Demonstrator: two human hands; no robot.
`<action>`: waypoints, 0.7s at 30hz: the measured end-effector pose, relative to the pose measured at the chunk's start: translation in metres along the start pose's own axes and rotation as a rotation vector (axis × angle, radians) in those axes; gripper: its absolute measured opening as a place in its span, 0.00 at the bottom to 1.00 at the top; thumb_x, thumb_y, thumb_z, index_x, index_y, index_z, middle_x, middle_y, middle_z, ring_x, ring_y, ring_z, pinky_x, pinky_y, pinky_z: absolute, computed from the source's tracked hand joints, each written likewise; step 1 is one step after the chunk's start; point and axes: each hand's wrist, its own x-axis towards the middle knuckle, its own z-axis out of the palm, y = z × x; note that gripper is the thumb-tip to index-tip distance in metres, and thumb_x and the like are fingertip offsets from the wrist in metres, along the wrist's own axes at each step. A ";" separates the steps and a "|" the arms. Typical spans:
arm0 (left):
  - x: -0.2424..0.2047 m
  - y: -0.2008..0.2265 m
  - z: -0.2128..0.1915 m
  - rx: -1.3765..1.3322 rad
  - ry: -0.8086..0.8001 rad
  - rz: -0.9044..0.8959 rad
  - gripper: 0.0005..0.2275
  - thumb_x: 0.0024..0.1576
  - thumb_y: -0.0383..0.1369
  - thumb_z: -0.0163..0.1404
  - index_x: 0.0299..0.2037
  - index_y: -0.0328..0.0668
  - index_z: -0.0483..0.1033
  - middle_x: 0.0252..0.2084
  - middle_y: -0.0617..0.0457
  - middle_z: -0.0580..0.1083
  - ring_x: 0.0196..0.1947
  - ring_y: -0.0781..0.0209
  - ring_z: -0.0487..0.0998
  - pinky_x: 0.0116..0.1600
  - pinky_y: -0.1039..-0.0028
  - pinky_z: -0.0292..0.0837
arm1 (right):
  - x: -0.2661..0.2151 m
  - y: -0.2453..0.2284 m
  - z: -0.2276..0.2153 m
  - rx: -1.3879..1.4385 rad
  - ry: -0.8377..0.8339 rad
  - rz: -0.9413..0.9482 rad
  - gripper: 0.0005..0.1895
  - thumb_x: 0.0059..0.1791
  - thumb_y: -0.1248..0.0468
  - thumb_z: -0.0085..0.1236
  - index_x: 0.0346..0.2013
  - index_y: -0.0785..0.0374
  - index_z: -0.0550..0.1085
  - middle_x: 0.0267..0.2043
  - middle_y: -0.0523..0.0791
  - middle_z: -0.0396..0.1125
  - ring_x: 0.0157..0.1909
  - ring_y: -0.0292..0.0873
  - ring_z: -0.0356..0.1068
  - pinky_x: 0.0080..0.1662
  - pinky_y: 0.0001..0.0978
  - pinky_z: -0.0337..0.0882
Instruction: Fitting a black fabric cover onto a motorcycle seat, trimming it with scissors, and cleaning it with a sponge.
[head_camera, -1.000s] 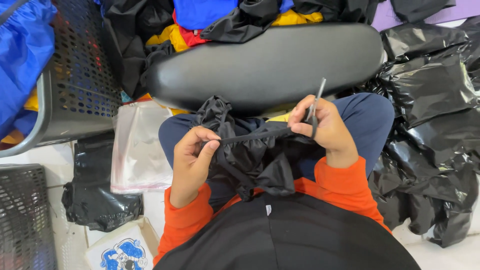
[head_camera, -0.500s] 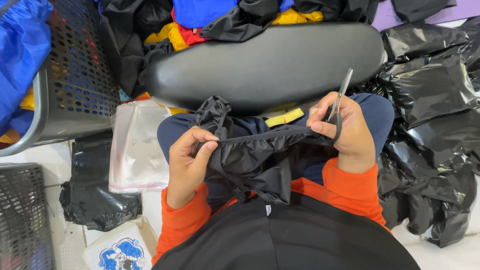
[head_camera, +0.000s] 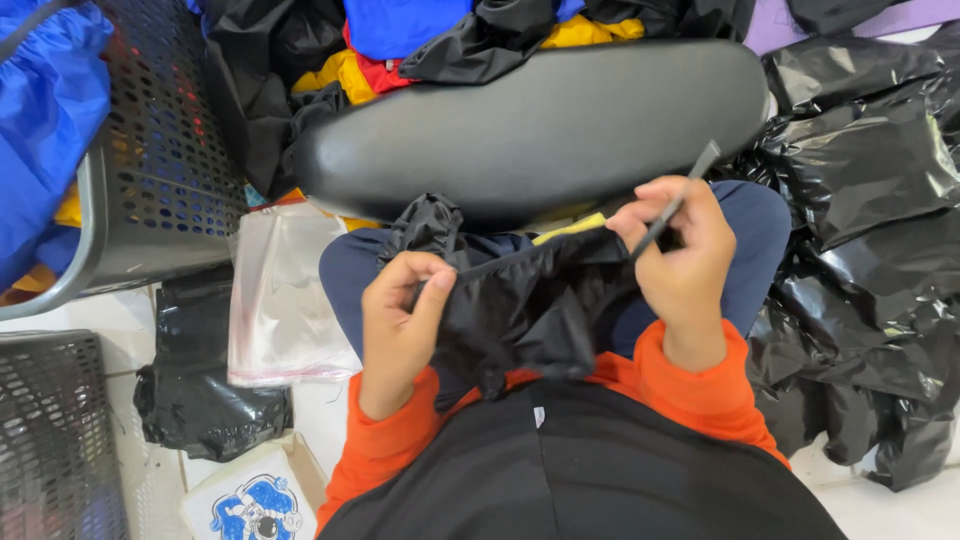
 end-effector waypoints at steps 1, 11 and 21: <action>0.000 0.002 0.006 -0.013 0.018 -0.009 0.02 0.61 0.24 0.54 0.38 0.34 0.79 0.26 0.52 0.72 0.33 0.68 0.69 0.41 0.74 0.71 | -0.006 -0.002 0.003 -0.039 0.069 -0.118 0.15 0.50 0.66 0.71 0.43 0.69 0.73 0.31 0.49 0.73 0.35 0.44 0.75 0.44 0.30 0.74; 0.002 0.006 0.031 -0.185 -0.072 -0.026 0.07 0.62 0.24 0.52 0.47 0.33 0.79 0.28 0.50 0.77 0.29 0.71 0.76 0.36 0.76 0.77 | -0.038 -0.032 0.036 -0.070 -0.152 -0.139 0.19 0.40 0.66 0.76 0.42 0.63 0.79 0.34 0.42 0.79 0.50 0.40 0.74 0.52 0.26 0.75; 0.001 -0.001 0.023 -0.236 -0.169 0.072 0.15 0.55 0.20 0.56 0.52 0.31 0.71 0.34 0.45 0.77 0.31 0.62 0.79 0.39 0.72 0.78 | -0.034 -0.015 0.044 -0.294 -0.077 -0.310 0.24 0.37 0.70 0.75 0.46 0.59 0.80 0.45 0.45 0.72 0.55 0.52 0.74 0.56 0.38 0.70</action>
